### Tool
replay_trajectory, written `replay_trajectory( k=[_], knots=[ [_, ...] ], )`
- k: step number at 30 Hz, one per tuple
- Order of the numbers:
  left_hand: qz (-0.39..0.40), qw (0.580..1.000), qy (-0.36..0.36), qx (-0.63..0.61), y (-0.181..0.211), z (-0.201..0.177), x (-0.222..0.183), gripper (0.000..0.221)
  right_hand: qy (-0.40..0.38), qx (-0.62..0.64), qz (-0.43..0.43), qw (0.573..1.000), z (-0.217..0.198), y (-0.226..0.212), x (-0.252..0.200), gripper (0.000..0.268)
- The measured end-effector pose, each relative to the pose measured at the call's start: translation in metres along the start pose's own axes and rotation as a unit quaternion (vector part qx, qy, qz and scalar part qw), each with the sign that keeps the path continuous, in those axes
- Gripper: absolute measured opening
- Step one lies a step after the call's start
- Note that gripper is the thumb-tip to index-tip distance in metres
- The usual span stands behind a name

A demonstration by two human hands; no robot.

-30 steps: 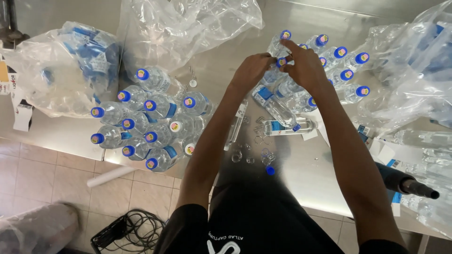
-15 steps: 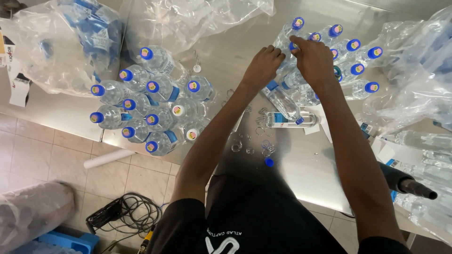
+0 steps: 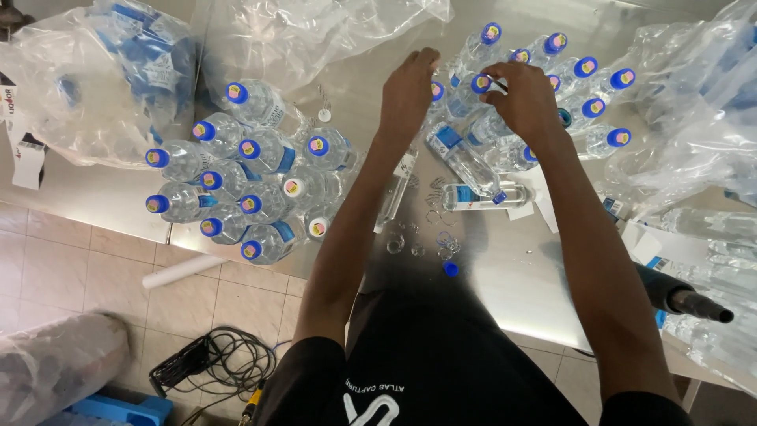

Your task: Removing plastic safety seals from water bottle caps using scissors.

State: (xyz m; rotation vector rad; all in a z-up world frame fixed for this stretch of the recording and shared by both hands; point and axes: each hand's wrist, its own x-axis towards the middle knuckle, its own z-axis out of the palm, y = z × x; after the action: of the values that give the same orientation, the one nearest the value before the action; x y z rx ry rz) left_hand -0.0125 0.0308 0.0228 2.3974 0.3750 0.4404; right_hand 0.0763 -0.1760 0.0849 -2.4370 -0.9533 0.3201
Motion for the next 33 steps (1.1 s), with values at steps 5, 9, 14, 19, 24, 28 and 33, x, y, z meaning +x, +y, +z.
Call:
replay_trajectory(
  k=[5, 9, 14, 19, 24, 28, 33],
  knots=[
    [-0.048, 0.998, -0.017, 0.026, -0.027, 0.019, 0.002, 0.037, -0.051, 0.006, 0.017, 0.999, -0.004, 0.002, 0.009, 0.042],
    [0.039, 0.999, 0.017, 0.008, -0.004, 0.013, -0.005, 0.036, -0.060, -0.015, -0.003, 0.998, 0.001, 0.007, 0.009, 0.040],
    [0.039, 0.989, -0.111, -0.089, 0.024, 0.020, -0.004, 0.048, -0.038, -0.024, -0.015, 0.999, 0.009, 0.017, 0.012, 0.035],
    [0.096, 0.991, -0.076, -0.058, 0.024, 0.035, 0.001, 0.047, -0.054, 0.005, 0.020, 0.998, 0.010, 0.030, 0.022, 0.033],
    [0.084, 0.993, -0.080, -0.014, 0.018, 0.041, 0.001, 0.042, -0.092, 0.044, 0.039, 0.994, 0.013, 0.044, 0.031, 0.035],
    [0.079, 0.994, -0.081, -0.003, 0.019, 0.042, -0.004, 0.038, -0.116, 0.054, 0.059, 0.990, 0.012, 0.046, 0.033, 0.034],
    [0.125, 0.991, -0.034, 0.032, 0.016, 0.049, -0.015, 0.045, -0.137, 0.057, 0.043, 0.988, 0.022, 0.058, 0.038, 0.028]
  ],
)
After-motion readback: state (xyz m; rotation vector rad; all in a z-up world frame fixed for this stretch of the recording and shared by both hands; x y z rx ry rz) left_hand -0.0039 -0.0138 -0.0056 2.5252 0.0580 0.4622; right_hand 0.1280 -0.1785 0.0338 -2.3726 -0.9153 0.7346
